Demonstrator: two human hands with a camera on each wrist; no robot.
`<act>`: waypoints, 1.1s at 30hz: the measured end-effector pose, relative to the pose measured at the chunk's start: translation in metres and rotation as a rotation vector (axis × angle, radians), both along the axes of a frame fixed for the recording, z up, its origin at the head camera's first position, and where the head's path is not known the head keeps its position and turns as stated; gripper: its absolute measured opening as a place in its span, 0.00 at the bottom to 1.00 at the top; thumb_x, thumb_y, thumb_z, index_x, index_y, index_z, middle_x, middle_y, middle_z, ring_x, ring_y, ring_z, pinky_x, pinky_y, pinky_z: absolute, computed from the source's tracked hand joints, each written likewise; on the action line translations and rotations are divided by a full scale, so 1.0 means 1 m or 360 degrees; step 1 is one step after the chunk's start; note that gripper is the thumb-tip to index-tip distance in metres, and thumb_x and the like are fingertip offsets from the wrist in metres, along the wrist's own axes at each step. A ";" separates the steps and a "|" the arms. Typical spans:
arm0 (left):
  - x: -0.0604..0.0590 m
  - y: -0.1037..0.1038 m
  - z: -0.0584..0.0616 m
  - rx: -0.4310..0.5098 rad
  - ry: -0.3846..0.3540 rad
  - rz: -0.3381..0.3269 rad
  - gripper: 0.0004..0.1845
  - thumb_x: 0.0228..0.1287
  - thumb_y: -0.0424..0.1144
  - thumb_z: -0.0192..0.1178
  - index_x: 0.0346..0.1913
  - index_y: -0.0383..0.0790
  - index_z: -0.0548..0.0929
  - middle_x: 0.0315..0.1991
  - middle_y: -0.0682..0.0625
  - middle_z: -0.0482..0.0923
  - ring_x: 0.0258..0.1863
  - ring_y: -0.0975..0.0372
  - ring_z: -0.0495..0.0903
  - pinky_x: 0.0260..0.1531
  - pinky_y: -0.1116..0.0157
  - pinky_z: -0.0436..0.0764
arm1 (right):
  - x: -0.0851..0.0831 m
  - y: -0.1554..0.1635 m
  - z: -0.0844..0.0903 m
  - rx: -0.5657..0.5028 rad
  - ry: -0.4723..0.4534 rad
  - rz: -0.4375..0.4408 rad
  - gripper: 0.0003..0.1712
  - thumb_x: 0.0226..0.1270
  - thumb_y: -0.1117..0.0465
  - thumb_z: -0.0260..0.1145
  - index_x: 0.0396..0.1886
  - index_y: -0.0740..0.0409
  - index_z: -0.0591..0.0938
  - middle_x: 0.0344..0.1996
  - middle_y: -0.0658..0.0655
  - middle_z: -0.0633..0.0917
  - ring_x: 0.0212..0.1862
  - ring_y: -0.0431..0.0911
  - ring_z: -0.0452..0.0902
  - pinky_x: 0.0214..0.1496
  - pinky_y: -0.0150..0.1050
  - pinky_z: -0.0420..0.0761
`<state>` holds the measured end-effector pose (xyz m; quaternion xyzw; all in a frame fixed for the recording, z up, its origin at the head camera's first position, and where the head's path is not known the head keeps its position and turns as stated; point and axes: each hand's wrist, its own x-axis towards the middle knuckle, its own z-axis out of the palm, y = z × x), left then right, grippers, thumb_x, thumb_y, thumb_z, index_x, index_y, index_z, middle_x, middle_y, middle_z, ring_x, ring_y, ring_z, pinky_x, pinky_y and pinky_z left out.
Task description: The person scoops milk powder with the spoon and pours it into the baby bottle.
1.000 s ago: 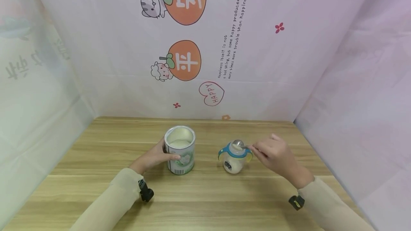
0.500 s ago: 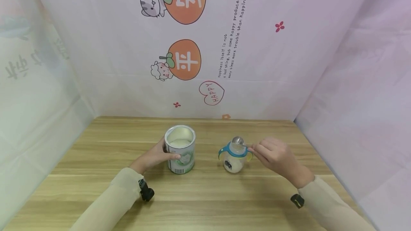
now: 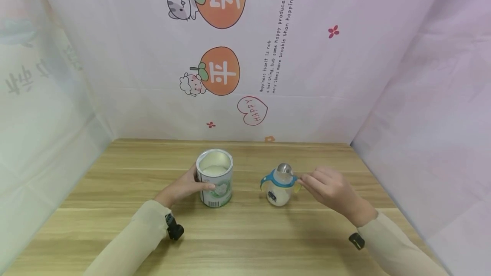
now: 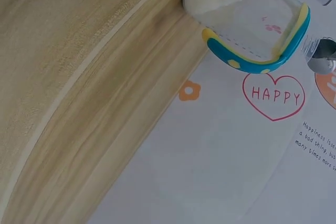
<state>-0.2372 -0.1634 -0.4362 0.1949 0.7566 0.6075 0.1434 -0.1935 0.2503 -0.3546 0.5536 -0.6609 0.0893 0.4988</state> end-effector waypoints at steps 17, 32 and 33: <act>0.000 0.000 0.000 0.0003 0.0015 -0.0012 0.55 0.59 0.43 0.73 0.80 0.47 0.45 0.71 0.38 0.61 0.71 0.44 0.61 0.69 0.41 0.57 | -0.008 0.012 -0.013 -0.0317 -0.0554 -0.0273 0.21 0.78 0.53 0.58 0.31 0.63 0.85 0.21 0.48 0.80 0.22 0.37 0.71 0.22 0.26 0.73; -0.002 -0.001 -0.002 0.0036 0.0012 -0.0024 0.55 0.59 0.43 0.74 0.80 0.48 0.46 0.71 0.39 0.62 0.71 0.45 0.61 0.70 0.42 0.56 | 0.002 0.011 -0.002 -0.0807 -0.1756 -0.0643 0.14 0.74 0.55 0.64 0.37 0.60 0.88 0.23 0.51 0.83 0.24 0.41 0.76 0.23 0.30 0.76; -0.002 -0.001 -0.002 0.0036 0.0009 -0.0023 0.55 0.59 0.43 0.74 0.80 0.48 0.46 0.71 0.39 0.62 0.71 0.45 0.61 0.70 0.42 0.56 | 0.002 0.012 -0.001 -0.0835 -0.1862 -0.0663 0.17 0.75 0.52 0.63 0.37 0.62 0.87 0.24 0.53 0.84 0.26 0.41 0.77 0.25 0.31 0.77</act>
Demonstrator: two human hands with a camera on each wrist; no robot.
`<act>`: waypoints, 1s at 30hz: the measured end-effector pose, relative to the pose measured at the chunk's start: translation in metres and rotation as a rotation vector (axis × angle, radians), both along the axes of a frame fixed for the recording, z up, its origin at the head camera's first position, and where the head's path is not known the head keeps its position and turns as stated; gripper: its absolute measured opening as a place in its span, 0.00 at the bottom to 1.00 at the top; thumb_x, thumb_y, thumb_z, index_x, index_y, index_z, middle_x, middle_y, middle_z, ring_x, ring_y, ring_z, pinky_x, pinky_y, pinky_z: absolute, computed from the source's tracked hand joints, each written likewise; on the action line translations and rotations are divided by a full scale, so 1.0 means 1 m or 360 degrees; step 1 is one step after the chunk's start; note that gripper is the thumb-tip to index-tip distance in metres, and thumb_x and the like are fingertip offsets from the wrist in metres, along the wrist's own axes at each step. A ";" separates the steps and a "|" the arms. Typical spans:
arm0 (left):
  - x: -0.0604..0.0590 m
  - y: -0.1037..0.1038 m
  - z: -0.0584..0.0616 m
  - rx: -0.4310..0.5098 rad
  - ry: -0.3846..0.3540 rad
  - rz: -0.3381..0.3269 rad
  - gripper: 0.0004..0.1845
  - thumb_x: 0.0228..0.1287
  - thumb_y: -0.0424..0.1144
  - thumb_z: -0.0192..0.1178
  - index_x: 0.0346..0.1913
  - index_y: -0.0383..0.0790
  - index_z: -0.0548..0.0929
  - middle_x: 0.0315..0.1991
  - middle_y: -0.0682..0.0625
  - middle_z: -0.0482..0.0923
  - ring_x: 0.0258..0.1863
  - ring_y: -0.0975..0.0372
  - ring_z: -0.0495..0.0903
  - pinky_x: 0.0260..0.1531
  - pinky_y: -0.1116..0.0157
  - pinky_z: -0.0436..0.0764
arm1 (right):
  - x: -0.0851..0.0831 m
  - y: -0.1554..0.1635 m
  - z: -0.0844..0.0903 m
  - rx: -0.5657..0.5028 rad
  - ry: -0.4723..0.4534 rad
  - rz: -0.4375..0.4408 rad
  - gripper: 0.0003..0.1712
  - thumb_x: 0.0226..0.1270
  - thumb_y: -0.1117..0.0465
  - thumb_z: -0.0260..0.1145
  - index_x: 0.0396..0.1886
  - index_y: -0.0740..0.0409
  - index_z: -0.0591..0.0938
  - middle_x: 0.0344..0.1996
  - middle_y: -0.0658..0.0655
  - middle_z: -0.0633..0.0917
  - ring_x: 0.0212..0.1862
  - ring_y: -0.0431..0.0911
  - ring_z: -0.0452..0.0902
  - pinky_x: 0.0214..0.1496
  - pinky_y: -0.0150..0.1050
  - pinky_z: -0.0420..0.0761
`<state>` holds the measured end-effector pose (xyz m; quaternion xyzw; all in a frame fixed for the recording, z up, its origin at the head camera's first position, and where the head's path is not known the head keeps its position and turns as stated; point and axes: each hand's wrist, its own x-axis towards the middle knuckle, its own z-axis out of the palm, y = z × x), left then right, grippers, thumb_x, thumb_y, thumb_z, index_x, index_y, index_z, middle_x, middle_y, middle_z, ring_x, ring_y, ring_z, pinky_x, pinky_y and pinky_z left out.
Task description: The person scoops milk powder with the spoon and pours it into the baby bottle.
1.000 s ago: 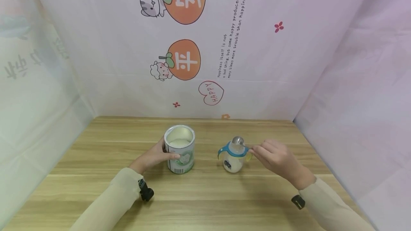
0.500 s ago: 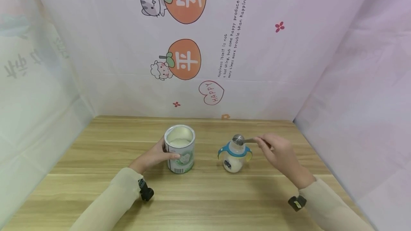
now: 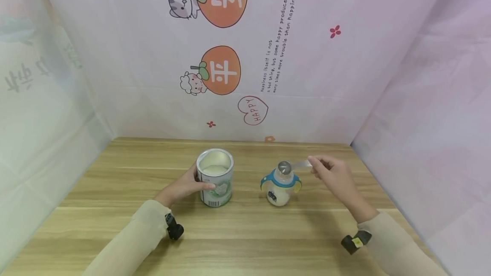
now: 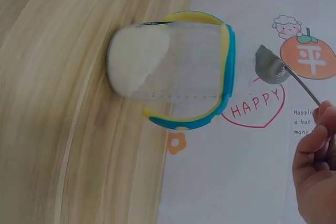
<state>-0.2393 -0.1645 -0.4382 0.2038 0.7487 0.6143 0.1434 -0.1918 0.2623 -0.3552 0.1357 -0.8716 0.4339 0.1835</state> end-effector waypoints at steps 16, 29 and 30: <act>0.002 0.000 0.001 -0.0012 -0.0014 0.0015 0.55 0.59 0.44 0.74 0.80 0.48 0.45 0.71 0.39 0.62 0.71 0.44 0.60 0.70 0.41 0.55 | -0.004 0.005 0.009 -0.0451 -0.0619 0.0377 0.23 0.79 0.58 0.58 0.52 0.79 0.76 0.39 0.64 0.85 0.40 0.45 0.84 0.46 0.37 0.84; 0.001 0.000 -0.001 0.0000 0.0001 -0.0002 0.56 0.59 0.43 0.73 0.80 0.48 0.44 0.72 0.39 0.61 0.71 0.44 0.59 0.70 0.40 0.55 | -0.011 -0.013 0.014 -0.0546 -0.0603 0.0331 0.26 0.73 0.56 0.65 0.54 0.77 0.80 0.37 0.58 0.88 0.41 0.44 0.85 0.50 0.39 0.84; 0.000 0.000 -0.002 0.0005 0.0002 -0.0003 0.56 0.59 0.42 0.73 0.80 0.48 0.43 0.72 0.38 0.61 0.71 0.44 0.59 0.70 0.40 0.55 | -0.013 -0.016 0.015 -0.0549 -0.0610 0.0318 0.26 0.73 0.55 0.66 0.55 0.77 0.80 0.37 0.57 0.88 0.41 0.43 0.85 0.51 0.39 0.83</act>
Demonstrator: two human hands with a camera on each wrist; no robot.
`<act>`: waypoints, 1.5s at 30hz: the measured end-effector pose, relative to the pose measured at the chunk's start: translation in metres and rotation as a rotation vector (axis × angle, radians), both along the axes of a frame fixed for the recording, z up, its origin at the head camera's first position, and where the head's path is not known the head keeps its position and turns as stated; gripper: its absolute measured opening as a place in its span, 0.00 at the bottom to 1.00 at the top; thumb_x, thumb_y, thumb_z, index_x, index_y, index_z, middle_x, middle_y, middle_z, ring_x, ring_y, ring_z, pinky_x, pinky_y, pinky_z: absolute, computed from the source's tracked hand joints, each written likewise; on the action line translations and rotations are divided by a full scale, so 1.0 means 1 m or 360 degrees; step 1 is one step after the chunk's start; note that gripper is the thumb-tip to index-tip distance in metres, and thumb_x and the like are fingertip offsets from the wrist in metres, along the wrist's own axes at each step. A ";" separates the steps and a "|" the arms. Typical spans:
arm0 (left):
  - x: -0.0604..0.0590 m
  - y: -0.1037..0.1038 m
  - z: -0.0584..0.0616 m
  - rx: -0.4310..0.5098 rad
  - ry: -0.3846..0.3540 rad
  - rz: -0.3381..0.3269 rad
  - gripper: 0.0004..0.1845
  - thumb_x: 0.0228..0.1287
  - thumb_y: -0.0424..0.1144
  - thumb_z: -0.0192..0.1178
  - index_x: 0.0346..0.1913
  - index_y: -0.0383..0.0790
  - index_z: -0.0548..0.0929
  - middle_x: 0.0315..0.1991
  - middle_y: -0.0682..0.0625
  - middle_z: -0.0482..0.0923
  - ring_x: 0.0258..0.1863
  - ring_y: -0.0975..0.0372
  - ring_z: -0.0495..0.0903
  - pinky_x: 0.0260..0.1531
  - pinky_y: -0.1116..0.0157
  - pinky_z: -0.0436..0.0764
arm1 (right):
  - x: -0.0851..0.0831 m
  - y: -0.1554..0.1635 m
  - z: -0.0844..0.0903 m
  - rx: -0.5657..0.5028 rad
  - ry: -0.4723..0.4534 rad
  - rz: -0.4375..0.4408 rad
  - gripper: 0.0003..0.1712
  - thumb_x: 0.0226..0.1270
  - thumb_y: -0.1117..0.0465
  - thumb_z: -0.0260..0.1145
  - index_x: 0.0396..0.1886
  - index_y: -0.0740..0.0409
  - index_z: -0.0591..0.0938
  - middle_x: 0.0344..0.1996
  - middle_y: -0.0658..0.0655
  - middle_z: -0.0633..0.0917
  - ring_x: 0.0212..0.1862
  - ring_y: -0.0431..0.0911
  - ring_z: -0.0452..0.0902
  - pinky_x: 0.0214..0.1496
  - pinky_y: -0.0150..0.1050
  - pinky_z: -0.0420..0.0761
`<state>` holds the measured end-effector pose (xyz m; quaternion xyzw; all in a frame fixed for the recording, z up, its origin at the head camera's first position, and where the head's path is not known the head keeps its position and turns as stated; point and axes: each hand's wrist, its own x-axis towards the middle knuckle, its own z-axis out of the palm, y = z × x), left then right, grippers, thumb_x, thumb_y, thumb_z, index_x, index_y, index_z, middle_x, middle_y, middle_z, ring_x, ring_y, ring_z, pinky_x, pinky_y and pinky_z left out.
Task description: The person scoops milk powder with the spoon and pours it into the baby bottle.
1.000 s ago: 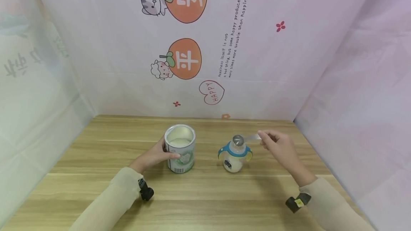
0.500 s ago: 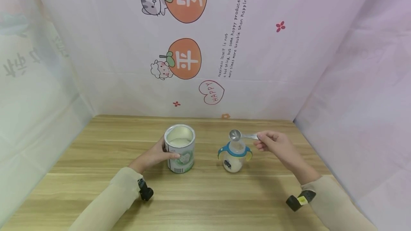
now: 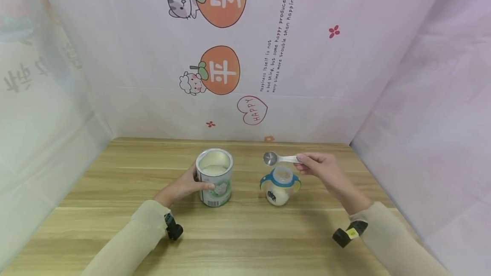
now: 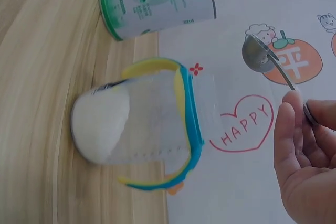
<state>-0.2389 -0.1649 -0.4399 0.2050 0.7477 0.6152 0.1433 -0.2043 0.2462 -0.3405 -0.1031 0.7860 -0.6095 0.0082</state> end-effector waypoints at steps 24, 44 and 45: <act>0.001 0.000 0.001 -0.0018 -0.0015 0.0012 0.56 0.59 0.42 0.73 0.80 0.49 0.44 0.72 0.38 0.60 0.72 0.43 0.58 0.70 0.41 0.55 | -0.029 -0.077 0.013 0.0014 -0.0003 0.0085 0.23 0.73 0.52 0.65 0.51 0.70 0.84 0.34 0.53 0.87 0.40 0.44 0.84 0.48 0.37 0.84; 0.000 0.000 -0.001 -0.0024 0.0009 0.0033 0.55 0.59 0.42 0.73 0.80 0.49 0.45 0.71 0.39 0.61 0.72 0.44 0.59 0.70 0.41 0.55 | -0.039 -0.130 0.011 0.0285 0.0375 0.0272 0.15 0.73 0.54 0.66 0.46 0.61 0.89 0.27 0.56 0.86 0.31 0.44 0.79 0.37 0.36 0.81; 0.000 0.000 -0.001 -0.0016 0.0013 0.0029 0.55 0.59 0.42 0.73 0.80 0.49 0.44 0.71 0.39 0.61 0.71 0.44 0.59 0.70 0.41 0.55 | -0.039 -0.131 0.010 0.0311 0.0439 0.0288 0.14 0.73 0.55 0.66 0.45 0.61 0.89 0.26 0.55 0.85 0.29 0.43 0.77 0.33 0.35 0.79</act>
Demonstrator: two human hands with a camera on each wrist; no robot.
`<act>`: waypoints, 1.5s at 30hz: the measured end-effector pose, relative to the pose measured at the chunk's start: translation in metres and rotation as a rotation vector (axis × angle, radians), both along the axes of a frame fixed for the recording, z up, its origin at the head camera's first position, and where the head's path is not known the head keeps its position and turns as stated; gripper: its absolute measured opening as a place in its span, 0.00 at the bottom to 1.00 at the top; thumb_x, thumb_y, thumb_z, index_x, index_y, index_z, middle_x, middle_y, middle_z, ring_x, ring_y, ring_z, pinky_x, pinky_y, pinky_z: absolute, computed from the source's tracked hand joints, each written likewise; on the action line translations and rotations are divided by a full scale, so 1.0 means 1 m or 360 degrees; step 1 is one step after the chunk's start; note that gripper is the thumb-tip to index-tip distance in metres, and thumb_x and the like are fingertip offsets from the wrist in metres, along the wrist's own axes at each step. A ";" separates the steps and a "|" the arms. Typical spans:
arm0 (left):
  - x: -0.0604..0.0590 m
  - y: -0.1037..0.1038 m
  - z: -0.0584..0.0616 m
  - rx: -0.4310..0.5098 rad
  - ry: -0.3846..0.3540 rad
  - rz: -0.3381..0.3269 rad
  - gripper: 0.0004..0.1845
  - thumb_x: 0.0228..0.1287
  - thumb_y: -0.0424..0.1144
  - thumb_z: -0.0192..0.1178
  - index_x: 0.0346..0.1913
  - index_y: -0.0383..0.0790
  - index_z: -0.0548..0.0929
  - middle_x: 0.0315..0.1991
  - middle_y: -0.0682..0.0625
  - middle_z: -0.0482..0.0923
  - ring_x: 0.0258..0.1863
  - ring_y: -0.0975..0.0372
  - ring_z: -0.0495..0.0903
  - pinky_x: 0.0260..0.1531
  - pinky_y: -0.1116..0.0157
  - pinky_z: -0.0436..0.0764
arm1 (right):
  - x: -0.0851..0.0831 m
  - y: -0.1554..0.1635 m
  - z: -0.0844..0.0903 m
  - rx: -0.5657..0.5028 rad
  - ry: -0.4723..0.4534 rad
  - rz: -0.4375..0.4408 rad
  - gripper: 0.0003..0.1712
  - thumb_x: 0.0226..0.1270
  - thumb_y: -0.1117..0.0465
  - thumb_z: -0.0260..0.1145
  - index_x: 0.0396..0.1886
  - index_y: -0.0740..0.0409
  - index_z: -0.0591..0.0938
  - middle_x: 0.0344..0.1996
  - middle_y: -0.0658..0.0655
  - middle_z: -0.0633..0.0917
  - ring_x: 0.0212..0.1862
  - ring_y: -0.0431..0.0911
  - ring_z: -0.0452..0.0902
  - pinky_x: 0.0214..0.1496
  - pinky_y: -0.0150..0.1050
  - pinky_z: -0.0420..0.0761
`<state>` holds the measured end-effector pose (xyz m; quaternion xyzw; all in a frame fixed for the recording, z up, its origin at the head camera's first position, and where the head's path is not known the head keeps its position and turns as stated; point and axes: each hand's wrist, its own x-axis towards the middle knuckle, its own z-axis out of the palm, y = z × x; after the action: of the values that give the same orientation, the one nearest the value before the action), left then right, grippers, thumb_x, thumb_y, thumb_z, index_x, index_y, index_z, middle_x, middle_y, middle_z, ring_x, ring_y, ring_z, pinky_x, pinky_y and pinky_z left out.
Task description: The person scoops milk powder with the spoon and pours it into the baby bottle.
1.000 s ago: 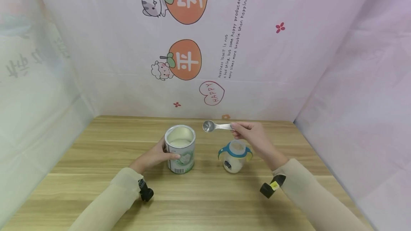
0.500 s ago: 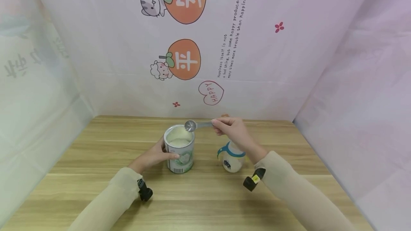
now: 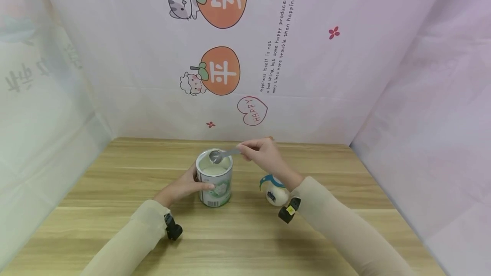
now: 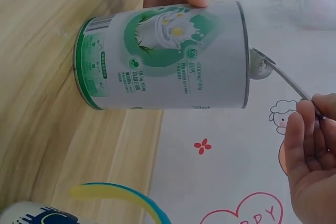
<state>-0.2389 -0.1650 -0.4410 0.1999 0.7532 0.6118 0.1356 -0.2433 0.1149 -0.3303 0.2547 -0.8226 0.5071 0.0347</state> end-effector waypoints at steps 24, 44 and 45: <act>0.000 -0.001 0.001 0.0012 -0.0009 -0.0014 0.55 0.61 0.41 0.72 0.80 0.50 0.44 0.72 0.41 0.61 0.72 0.45 0.59 0.70 0.42 0.56 | -0.001 -0.046 -0.002 0.0901 0.0669 0.0105 0.08 0.72 0.59 0.66 0.38 0.56 0.90 0.29 0.48 0.88 0.24 0.33 0.76 0.28 0.24 0.77; 0.001 -0.001 0.002 0.0051 0.0009 -0.0079 0.52 0.64 0.39 0.70 0.80 0.49 0.45 0.71 0.41 0.64 0.69 0.47 0.64 0.69 0.45 0.60 | 0.005 -0.078 -0.003 0.1264 0.0666 0.0116 0.09 0.72 0.62 0.65 0.35 0.57 0.90 0.28 0.50 0.86 0.27 0.35 0.77 0.29 0.23 0.77; 0.000 -0.001 0.001 0.0052 0.0008 -0.0080 0.51 0.64 0.39 0.70 0.80 0.49 0.45 0.70 0.41 0.64 0.69 0.47 0.65 0.69 0.45 0.61 | 0.005 -0.080 -0.003 0.1284 0.0681 0.0127 0.09 0.72 0.62 0.66 0.34 0.57 0.90 0.27 0.49 0.85 0.26 0.35 0.76 0.29 0.23 0.76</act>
<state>-0.2385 -0.1658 -0.4396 0.2226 0.7382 0.6199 0.1457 -0.2380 0.0354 -0.3332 0.3783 -0.9183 0.0830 0.0824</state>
